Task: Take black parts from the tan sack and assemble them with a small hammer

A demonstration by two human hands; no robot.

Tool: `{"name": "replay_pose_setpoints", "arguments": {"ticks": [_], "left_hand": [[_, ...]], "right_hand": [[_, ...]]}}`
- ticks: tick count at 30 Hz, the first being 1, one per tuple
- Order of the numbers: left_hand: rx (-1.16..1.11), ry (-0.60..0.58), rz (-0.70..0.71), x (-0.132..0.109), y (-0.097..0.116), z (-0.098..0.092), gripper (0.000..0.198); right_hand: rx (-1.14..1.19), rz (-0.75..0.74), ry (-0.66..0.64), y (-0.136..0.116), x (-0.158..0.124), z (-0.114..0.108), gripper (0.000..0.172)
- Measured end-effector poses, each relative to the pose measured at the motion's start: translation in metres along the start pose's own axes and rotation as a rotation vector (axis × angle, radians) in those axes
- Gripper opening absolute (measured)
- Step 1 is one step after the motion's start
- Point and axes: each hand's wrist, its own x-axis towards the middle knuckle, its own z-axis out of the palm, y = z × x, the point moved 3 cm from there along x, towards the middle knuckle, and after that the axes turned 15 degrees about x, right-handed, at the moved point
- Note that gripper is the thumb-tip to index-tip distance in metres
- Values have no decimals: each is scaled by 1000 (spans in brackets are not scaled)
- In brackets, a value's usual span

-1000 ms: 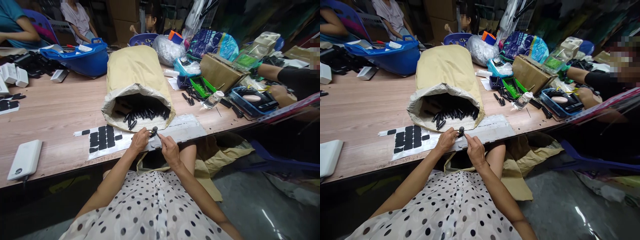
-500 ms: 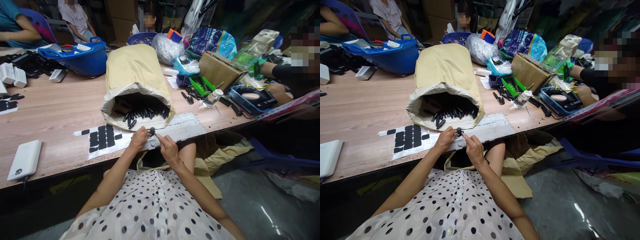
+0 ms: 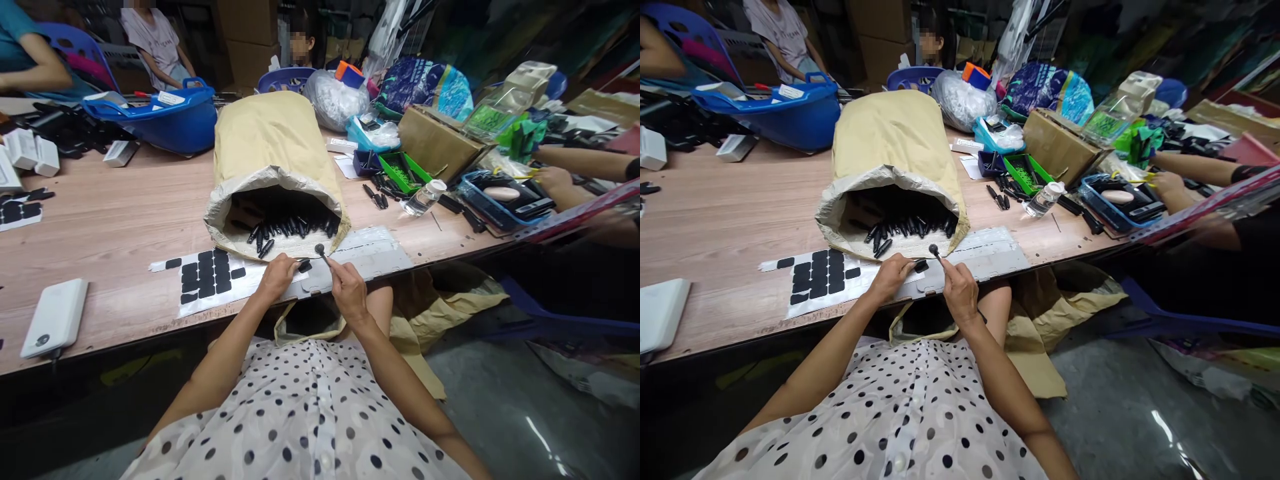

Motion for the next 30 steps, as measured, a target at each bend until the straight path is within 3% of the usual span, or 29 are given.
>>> {"name": "replay_pose_setpoints", "arguments": {"ticks": [3, 6, 9, 12, 19, 30], "left_hand": [[-319, -10, -174, -4, -4, -4, 33], [-741, -122, -347, -13, -2, 0, 36], [-1126, -217, -396, -22, 5, 4, 29], [-1352, -311, -394, -30, 10, 8, 24], [-1568, -449, -386, -40, 13, 18, 15], [-1591, -451, -455, -40, 9, 25, 22]], "right_hand": [[-118, 12, 1, 14, 9, 0, 40], [-209, 3, -34, 21, 11, 7, 41], [-269, 8, -40, 20, 9, 14, 41], [-295, 11, -41, 18, 5, 16, 41], [-305, -3, -50, 16, 5, 15, 42], [-268, -47, -74, 20, 3, 15, 43]]}}
